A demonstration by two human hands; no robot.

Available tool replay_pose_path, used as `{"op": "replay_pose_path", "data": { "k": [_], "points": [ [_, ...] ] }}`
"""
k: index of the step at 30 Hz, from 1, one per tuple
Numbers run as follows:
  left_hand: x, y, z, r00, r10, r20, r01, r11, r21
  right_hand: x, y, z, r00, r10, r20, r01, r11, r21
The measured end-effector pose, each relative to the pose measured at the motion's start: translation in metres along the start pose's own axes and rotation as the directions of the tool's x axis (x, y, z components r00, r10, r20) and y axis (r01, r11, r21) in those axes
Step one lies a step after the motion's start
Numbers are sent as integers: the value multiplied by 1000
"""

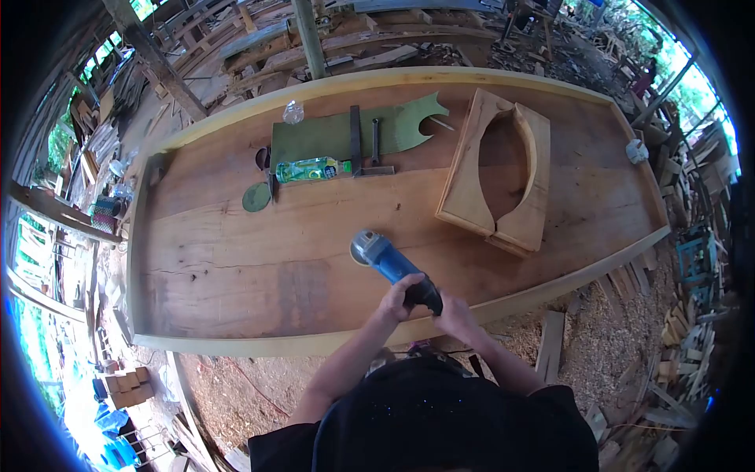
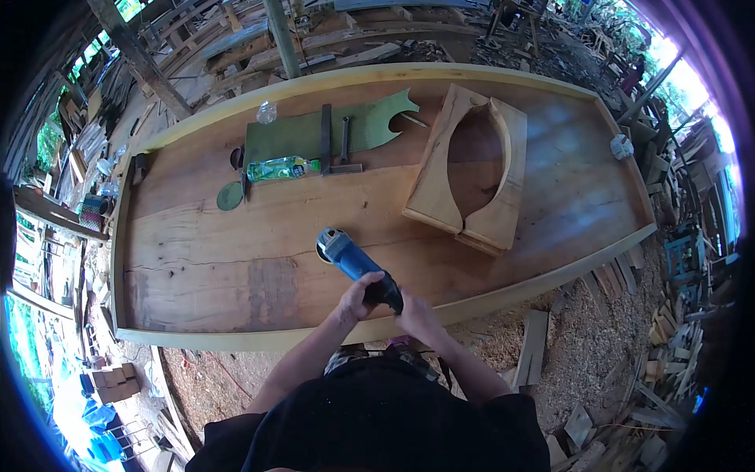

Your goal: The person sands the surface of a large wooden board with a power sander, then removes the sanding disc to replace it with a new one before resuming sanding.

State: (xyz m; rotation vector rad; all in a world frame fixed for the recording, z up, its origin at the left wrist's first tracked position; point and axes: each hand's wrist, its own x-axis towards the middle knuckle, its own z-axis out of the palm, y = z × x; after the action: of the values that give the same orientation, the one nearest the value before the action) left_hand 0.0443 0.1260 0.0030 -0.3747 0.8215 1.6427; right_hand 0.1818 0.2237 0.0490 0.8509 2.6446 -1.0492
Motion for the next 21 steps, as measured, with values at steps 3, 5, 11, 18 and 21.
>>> {"op": "replay_pose_path", "data": {
  "k": [3, 5, 11, 18, 21],
  "points": [
    [9, 31, -18, 997, 69, -22, -68, 998, 17, 31, -25, 13, 1000, -14, -9, 14, 999, 40],
    [17, 49, -35, 988, 153, -32, -151, 987, 48, 50, -35, 29, 998, -62, -34, 65, 994, 83],
    [0, 45, -25, 984, 180, -12, -180, 984, 19, 38, -50, 19, 1000, -29, 6, 28, 995, 96],
    [-13, -33, -8, 999, 39, -16, -39, 999, -7, -39, -4, 9, 988, -82, -128, 97, 988, 118],
    [-14, -28, 0, 1000, -11, -21, 11, 1000, 17, -36, -6, 3, 997, 38, -73, -30, 994, 104]
  ]
}}
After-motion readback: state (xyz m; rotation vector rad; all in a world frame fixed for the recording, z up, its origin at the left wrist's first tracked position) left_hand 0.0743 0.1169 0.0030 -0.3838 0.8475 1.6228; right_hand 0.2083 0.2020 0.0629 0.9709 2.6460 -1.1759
